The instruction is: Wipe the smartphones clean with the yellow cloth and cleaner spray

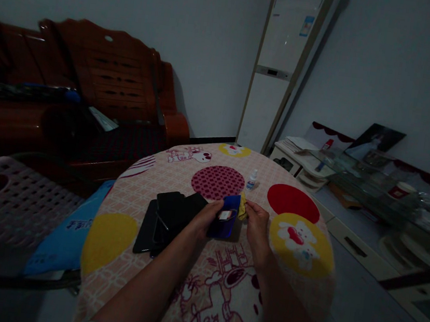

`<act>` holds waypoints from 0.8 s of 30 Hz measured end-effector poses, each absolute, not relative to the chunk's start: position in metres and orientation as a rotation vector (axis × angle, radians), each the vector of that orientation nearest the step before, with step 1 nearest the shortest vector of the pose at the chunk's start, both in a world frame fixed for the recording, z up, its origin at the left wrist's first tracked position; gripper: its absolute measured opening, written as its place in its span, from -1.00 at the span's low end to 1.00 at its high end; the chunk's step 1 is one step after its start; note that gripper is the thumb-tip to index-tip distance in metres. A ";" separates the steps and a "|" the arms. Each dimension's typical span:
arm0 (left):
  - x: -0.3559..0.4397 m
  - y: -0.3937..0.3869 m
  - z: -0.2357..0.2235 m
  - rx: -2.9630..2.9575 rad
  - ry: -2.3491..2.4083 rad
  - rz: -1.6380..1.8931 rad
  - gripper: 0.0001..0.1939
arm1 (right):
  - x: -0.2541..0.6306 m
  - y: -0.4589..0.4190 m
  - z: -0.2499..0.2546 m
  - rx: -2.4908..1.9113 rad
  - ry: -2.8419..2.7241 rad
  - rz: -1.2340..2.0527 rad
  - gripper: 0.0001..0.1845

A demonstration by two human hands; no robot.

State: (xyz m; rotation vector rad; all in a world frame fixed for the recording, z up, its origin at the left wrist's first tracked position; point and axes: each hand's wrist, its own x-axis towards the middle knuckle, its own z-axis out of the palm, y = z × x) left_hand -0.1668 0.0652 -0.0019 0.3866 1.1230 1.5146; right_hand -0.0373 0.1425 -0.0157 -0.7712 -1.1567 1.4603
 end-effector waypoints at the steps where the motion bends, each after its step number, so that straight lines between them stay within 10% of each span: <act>1: -0.164 0.065 -0.001 0.401 1.116 1.498 -0.67 | -0.038 0.142 -0.016 -0.761 -1.133 1.483 -0.75; 24: -0.153 0.058 0.006 0.427 1.046 1.284 -0.53 | -0.043 0.135 -0.011 -0.672 -1.156 1.569 -0.75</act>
